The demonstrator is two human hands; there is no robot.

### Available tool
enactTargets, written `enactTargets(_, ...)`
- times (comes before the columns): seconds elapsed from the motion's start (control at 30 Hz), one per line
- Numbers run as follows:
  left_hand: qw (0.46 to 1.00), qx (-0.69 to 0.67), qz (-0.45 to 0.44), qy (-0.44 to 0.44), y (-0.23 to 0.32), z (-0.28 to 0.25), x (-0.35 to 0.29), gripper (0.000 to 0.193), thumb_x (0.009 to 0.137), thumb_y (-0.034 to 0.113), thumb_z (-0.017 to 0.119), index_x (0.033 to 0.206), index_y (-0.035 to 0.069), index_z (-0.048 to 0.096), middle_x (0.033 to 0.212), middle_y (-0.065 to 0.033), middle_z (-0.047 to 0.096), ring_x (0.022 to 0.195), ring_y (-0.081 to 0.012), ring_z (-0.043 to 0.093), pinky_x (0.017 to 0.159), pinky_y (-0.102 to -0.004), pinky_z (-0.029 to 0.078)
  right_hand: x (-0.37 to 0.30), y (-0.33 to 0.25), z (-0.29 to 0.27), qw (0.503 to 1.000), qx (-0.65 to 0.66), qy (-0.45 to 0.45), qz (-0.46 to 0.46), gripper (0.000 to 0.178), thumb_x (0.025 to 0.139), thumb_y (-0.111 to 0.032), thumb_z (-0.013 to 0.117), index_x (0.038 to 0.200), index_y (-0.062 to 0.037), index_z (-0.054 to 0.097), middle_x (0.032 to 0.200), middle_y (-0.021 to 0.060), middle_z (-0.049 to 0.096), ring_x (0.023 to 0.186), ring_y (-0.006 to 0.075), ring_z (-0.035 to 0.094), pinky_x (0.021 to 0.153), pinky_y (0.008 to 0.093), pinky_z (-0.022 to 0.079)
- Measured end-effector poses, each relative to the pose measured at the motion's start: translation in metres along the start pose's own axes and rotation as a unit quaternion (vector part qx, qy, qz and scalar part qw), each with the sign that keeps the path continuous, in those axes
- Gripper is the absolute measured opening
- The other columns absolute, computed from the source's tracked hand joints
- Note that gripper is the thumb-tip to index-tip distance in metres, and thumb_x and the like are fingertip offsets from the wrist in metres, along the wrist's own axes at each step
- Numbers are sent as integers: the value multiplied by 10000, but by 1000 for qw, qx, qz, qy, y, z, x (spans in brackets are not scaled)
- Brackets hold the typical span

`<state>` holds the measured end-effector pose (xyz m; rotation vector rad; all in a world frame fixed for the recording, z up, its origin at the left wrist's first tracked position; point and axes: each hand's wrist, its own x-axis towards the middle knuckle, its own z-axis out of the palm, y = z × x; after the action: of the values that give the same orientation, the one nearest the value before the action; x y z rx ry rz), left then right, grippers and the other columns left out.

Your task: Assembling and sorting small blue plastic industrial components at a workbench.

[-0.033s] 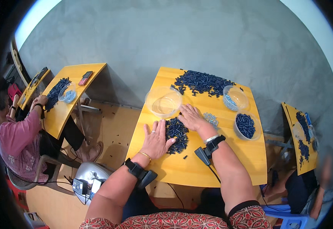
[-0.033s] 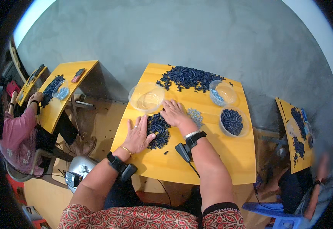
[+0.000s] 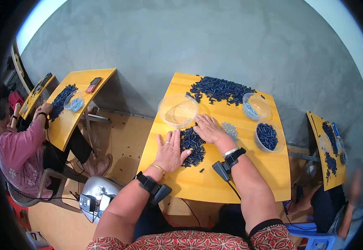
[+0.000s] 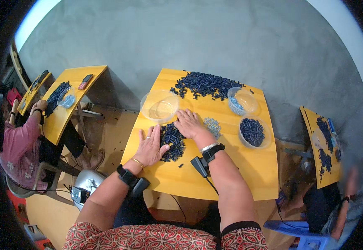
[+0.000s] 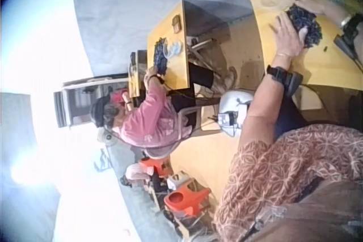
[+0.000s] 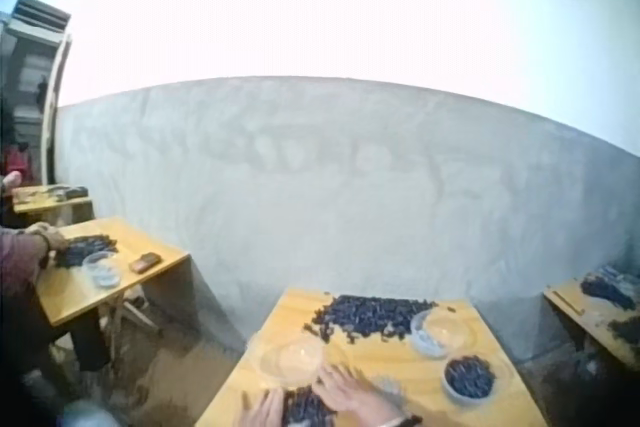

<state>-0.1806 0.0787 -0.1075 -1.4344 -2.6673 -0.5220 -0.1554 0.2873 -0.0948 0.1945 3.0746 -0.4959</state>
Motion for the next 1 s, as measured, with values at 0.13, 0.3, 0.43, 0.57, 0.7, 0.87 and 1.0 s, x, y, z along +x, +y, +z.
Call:
enactTargets(0.13,1000,7,-4,9,-1,0,1,786,859,523,360,1317,-92,188,1334,-221,326,1255,-343,269,992,-600,113,-20,-13,6,999,32,16,-8,555,882,-382,340,1329,-56,305,1402,117,268,1314,294,182,1069,422,109)
enactTargets(0.3,1000,11,0,-10,1,3,1,743,880,482,341,1334,-74,152,1357,-229,290,1272,-353,248,992,-569,126,-41,-18,12,998,43,34,-13,554,888,-396,346,1317,-46,327,1392,130,282,1303,313,200,1063,422,132)
enactTargets(0.43,1000,0,-9,-20,-3,5,2,741,881,508,314,1347,-47,158,1377,-206,271,1291,-335,231,1010,-571,98,-70,-26,21,990,114,84,-22,575,880,-382,388,1321,-24,301,1389,171,263,1297,346,198,1064,431,130)
enactTargets(0.57,994,-104,-41,-6,-10,0,-1,708,889,473,306,1354,-37,144,1380,-202,263,1305,-305,207,1041,-529,69,-103,-65,42,979,74,187,16,637,850,-373,460,1331,-8,258,1387,210,234,1294,380,177,1064,450,119)
enactTargets(0.7,985,-163,-55,-4,-6,1,-6,699,897,443,299,1350,-56,116,1376,-218,255,1312,-301,189,1061,-470,67,-114,-84,44,986,4,157,51,685,834,-389,481,1347,-16,224,1396,196,221,1302,371,158,1067,454,104)
enactTargets(0.87,978,-199,-53,17,9,3,-16,725,893,457,311,1348,-66,98,1372,-234,250,1312,-308,185,1065,-451,77,-118,-79,42,966,45,245,63,619,824,-356,504,1308,-16,320,1358,191,292,1279,367,212,1056,456,144)
enactTargets(1.0,957,-280,-68,27,8,-2,-51,776,862,430,432,1336,-85,96,1361,-268,235,1292,-352,202,1059,-462,103,-168,-39,12,957,-39,278,75,450,796,-261,556,1170,-23,479,1248,177,406,1160,360,355,985,461,261)
